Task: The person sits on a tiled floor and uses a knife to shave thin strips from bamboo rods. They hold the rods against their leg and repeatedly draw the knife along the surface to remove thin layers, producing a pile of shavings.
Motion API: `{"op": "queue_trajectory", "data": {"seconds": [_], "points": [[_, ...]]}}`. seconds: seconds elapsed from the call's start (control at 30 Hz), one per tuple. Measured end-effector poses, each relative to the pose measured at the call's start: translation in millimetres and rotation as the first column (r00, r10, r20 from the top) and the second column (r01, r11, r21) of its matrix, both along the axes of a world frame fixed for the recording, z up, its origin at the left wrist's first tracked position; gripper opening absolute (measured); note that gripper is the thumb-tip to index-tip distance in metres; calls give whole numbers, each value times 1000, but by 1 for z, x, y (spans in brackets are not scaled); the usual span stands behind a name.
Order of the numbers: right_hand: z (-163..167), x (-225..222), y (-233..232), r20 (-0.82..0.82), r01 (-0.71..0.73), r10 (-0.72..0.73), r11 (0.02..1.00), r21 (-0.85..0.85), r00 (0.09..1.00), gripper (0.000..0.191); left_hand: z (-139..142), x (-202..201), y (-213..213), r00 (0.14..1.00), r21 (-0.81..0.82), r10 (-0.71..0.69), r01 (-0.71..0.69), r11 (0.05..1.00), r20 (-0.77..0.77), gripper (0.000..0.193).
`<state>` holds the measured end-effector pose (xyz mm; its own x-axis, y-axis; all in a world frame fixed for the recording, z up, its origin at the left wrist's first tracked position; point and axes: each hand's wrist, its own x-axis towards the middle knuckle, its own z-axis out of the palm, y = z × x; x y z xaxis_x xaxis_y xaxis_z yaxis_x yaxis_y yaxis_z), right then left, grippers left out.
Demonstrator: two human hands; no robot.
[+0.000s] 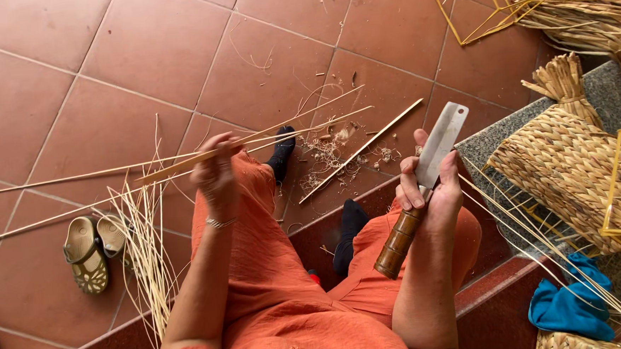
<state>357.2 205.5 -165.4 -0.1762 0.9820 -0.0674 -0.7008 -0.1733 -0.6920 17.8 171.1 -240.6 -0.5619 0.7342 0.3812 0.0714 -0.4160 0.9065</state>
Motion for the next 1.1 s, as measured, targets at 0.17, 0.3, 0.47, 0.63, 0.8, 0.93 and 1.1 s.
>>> {"op": "queue_trajectory", "data": {"seconds": [0.17, 0.3, 0.47, 0.63, 0.8, 0.93, 1.1], "points": [[-8, 8, 4, 181, 209, -198, 977, -45, 963, 57, -3, -47, -34, 823, -167, 178, -102, 981, 540, 21], [-20, 22, 2, 156, 162, -154, 986, -39, 976, 54, -9, -76, -72, 723, -165, 226, -155, 974, 653, 26], [-27, 41, 11, 163, 3, 8, 998, -67, 987, 59, -36, -113, -152, 466, -189, 317, -302, 934, 826, 29], [-27, 25, 26, 74, -107, 115, 989, -103, 991, 55, -72, -110, -241, 201, -282, 439, -524, 804, 876, 35], [-31, -22, 40, 180, -192, 217, 970, -147, 959, 55, -94, -81, -313, -30, -415, 522, -646, 640, 852, 40], [-31, -66, 44, 202, -189, 258, 932, -310, 945, 60, -98, -59, -352, -148, -446, 493, -692, 568, 857, 45], [-30, -112, 38, 168, -289, 384, 863, -414, 908, 61, -107, -31, -382, -191, -451, 479, -729, 515, 857, 44]]}}
